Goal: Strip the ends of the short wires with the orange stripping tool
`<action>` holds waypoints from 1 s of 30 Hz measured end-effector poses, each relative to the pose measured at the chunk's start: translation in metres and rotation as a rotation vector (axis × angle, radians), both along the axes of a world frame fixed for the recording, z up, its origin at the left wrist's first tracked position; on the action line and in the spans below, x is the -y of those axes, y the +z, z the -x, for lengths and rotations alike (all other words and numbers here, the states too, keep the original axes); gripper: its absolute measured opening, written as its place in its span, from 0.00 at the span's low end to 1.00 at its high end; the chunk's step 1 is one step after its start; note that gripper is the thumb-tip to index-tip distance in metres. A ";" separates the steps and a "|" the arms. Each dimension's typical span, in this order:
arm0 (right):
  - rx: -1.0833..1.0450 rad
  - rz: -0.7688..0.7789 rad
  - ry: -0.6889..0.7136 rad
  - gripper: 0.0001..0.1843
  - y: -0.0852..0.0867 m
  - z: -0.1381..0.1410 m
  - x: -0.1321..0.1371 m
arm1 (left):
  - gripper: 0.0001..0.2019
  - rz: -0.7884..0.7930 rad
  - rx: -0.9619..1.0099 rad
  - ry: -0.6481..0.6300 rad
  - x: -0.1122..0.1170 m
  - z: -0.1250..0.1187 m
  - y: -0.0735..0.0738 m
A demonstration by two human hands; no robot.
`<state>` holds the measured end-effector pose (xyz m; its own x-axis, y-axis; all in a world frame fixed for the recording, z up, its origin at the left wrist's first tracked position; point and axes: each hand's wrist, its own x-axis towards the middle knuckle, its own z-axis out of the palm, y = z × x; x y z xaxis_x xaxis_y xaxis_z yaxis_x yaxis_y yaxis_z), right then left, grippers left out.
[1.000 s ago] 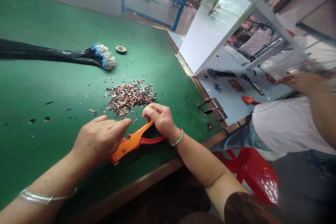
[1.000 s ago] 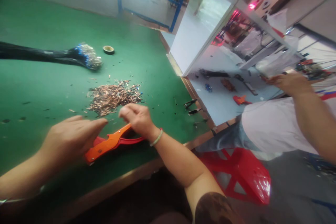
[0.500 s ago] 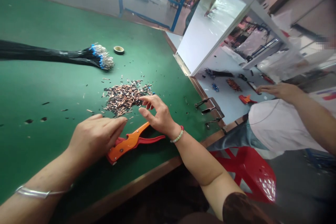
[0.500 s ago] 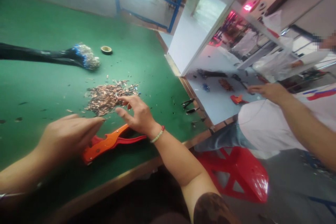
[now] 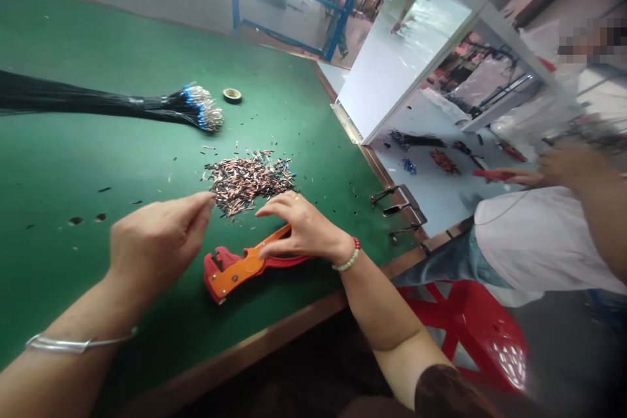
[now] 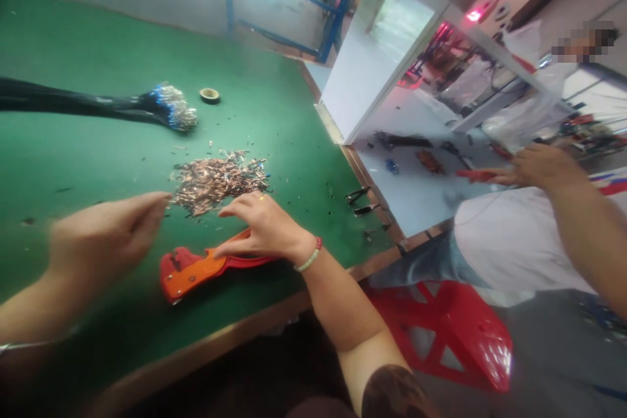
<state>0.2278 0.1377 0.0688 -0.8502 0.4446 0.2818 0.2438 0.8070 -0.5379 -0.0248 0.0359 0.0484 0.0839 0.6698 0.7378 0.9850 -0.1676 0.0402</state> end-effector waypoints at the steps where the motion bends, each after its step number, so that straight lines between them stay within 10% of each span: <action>1: 0.080 0.003 0.046 0.36 0.004 -0.002 0.004 | 0.13 0.041 0.035 0.081 0.000 0.002 0.002; 4: 0.283 0.010 0.095 0.44 0.011 -0.006 0.013 | 0.20 0.177 0.162 0.229 0.001 0.005 0.008; 16: 0.267 -0.047 0.021 0.19 0.003 -0.003 0.009 | 0.22 0.308 0.369 0.347 -0.005 0.011 0.013; 26: -0.442 1.122 -0.054 0.28 0.001 0.005 0.009 | 0.15 0.164 0.562 0.104 -0.002 0.004 0.019; 30: -0.592 1.172 -0.074 0.29 -0.014 0.018 0.015 | 0.15 0.154 0.536 0.101 -0.001 0.000 0.018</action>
<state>0.2101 0.1223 0.0546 -0.6955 0.7183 0.0185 -0.2461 -0.2140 -0.9453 -0.0251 0.0372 0.0660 -0.3455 0.7583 0.5528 0.8312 -0.0262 0.5554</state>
